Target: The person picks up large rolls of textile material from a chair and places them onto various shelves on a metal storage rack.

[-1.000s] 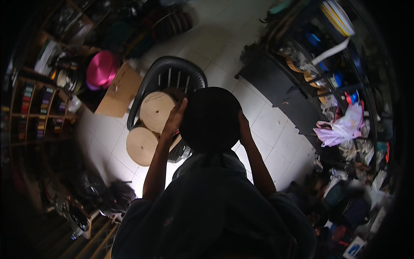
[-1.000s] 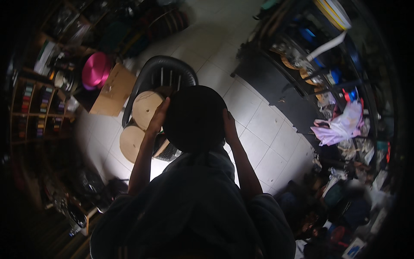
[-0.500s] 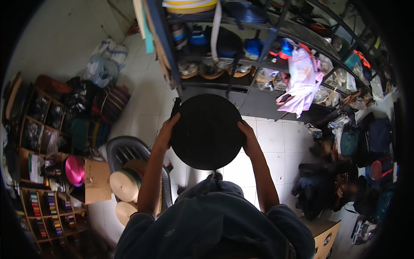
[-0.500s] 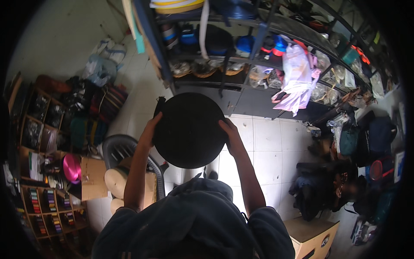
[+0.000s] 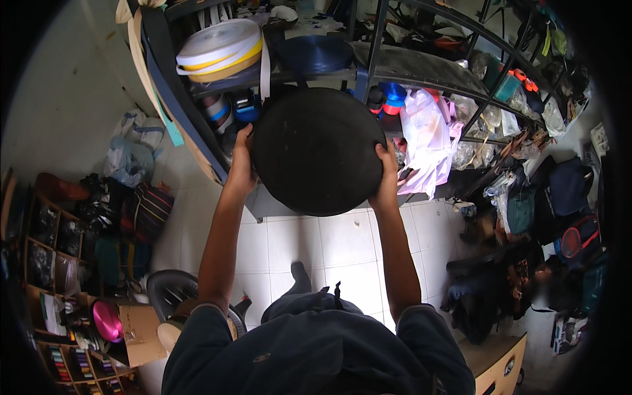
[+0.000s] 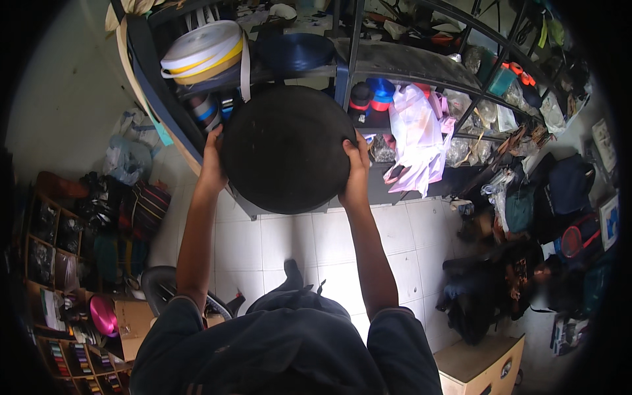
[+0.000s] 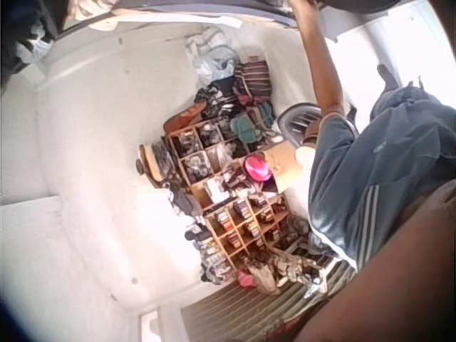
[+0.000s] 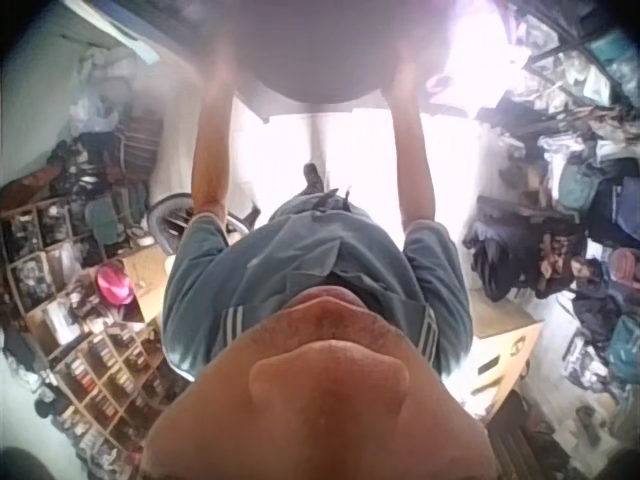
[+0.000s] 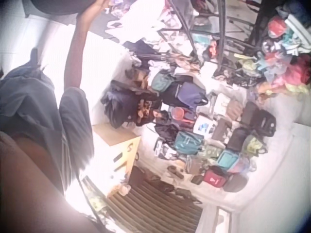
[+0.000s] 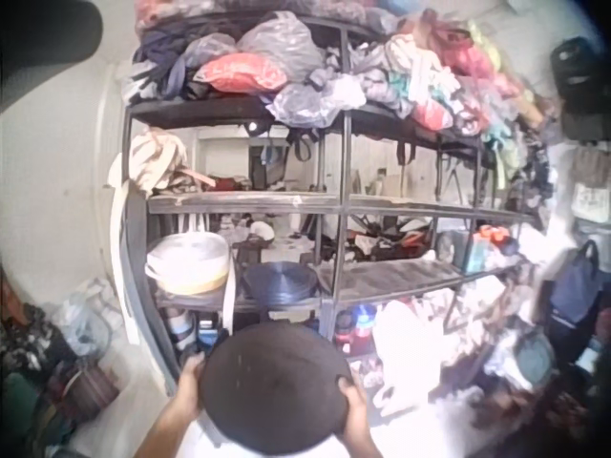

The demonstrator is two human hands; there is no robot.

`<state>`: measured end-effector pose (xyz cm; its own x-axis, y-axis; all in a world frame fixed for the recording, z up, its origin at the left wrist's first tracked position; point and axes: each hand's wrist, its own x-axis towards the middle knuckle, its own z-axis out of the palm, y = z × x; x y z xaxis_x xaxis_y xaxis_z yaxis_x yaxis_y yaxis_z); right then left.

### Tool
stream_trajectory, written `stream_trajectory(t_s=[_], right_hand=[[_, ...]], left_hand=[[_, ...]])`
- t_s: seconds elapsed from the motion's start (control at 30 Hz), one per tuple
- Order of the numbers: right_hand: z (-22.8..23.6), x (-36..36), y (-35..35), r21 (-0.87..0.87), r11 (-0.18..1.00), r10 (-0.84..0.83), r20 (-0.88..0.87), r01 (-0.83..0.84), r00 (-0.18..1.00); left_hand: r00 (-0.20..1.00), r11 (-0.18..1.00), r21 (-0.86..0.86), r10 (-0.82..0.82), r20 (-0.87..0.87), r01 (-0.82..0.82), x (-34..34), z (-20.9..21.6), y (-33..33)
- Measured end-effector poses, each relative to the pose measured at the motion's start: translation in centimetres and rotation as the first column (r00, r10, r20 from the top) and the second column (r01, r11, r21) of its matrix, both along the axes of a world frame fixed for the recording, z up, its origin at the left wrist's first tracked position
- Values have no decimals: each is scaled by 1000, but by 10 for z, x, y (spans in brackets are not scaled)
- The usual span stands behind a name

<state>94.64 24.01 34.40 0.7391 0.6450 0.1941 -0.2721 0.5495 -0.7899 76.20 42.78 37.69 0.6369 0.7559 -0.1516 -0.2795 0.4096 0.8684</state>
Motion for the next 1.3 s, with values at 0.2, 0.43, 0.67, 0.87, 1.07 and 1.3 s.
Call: stream_trajectory(t_s=[0.2, 0.43, 0.67, 0.87, 1.07, 1.3], right_hand=[[18, 44, 43, 14, 998, -55, -76, 56, 996], [31, 70, 90, 32, 998, -55, -80, 58, 995], [45, 97, 104, 11, 999, -34, -41, 34, 999], [74, 117, 108, 42, 999, 23, -33, -21, 999], [89, 145, 135, 57, 994, 99, -100, -93, 990], [103, 174, 177, 25, 994, 112, -100, -110, 989]], left_hand=[[984, 990, 137, -38, 176, 14, 50, 7, 37], [963, 999, -5, 43, 266, -43, 92, 8, 84], [957, 989, 72, 104, 272, -128, 111, 28, 81], [935, 979, 59, 166, 313, -194, 121, 56, 70], [923, 981, 52, 156, 353, -186, 143, 66, 111], [957, 980, 123, 123, 262, -159, 164, 95, 139]])
